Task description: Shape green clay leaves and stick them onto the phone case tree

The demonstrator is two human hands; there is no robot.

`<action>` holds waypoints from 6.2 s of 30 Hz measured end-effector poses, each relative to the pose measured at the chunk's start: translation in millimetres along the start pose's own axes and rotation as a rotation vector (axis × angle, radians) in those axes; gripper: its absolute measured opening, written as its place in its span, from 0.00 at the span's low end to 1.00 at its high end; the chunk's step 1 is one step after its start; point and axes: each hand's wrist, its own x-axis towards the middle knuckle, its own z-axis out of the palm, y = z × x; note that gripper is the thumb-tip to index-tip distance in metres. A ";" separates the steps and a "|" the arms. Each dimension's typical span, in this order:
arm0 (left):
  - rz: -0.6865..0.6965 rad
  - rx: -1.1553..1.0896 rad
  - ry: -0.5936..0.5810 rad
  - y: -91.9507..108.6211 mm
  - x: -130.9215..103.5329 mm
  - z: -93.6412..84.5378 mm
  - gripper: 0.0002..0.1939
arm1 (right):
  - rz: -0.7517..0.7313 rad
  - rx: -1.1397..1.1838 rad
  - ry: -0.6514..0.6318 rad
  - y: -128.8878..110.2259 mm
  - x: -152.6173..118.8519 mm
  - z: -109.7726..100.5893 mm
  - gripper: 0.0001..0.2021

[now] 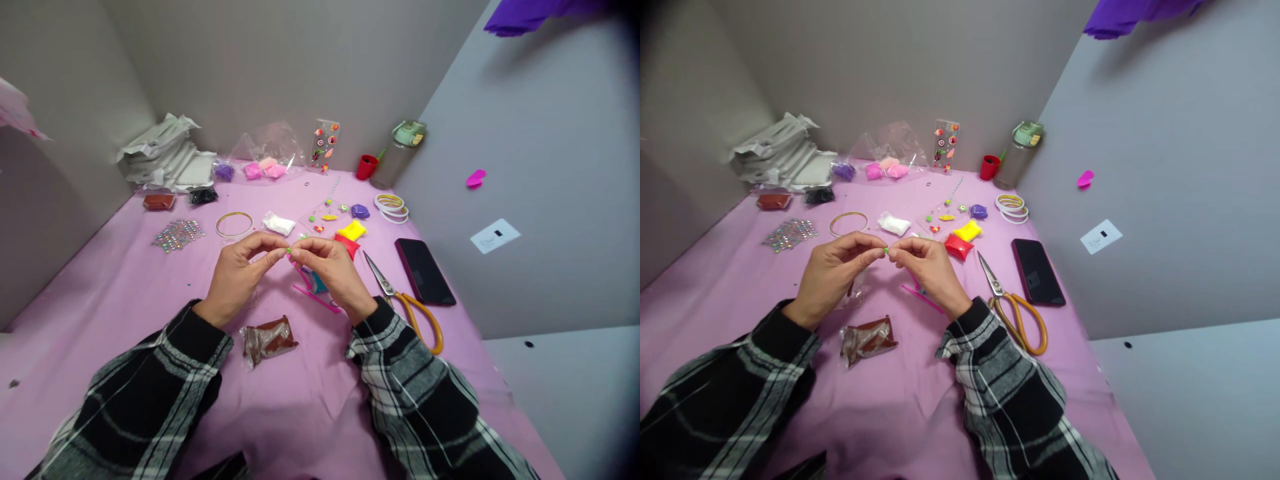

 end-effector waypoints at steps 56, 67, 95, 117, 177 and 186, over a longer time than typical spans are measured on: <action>-0.029 -0.296 0.411 -5.6 12.3 -25.5 0.13 | 0.013 0.066 0.006 7.4 3.0 -0.8 0.09; -0.088 -0.239 0.361 -3.7 12.6 -19.8 0.09 | 0.006 0.056 -0.001 6.0 2.2 0.5 0.10; -0.113 -0.127 0.135 -4.7 8.4 -15.2 0.08 | -0.001 0.045 -0.020 2.3 1.6 1.3 0.10; -0.141 -0.152 0.075 -5.7 8.6 -11.2 0.08 | 0.002 0.016 -0.016 2.4 0.9 1.8 0.10; 0.185 0.233 -0.032 -10.4 1.2 0.5 0.11 | 0.113 0.271 -0.195 13.1 2.3 -3.1 0.12; 0.233 0.206 0.005 -8.4 0.7 -0.5 0.07 | 0.100 0.228 -0.099 7.9 2.2 -2.3 0.09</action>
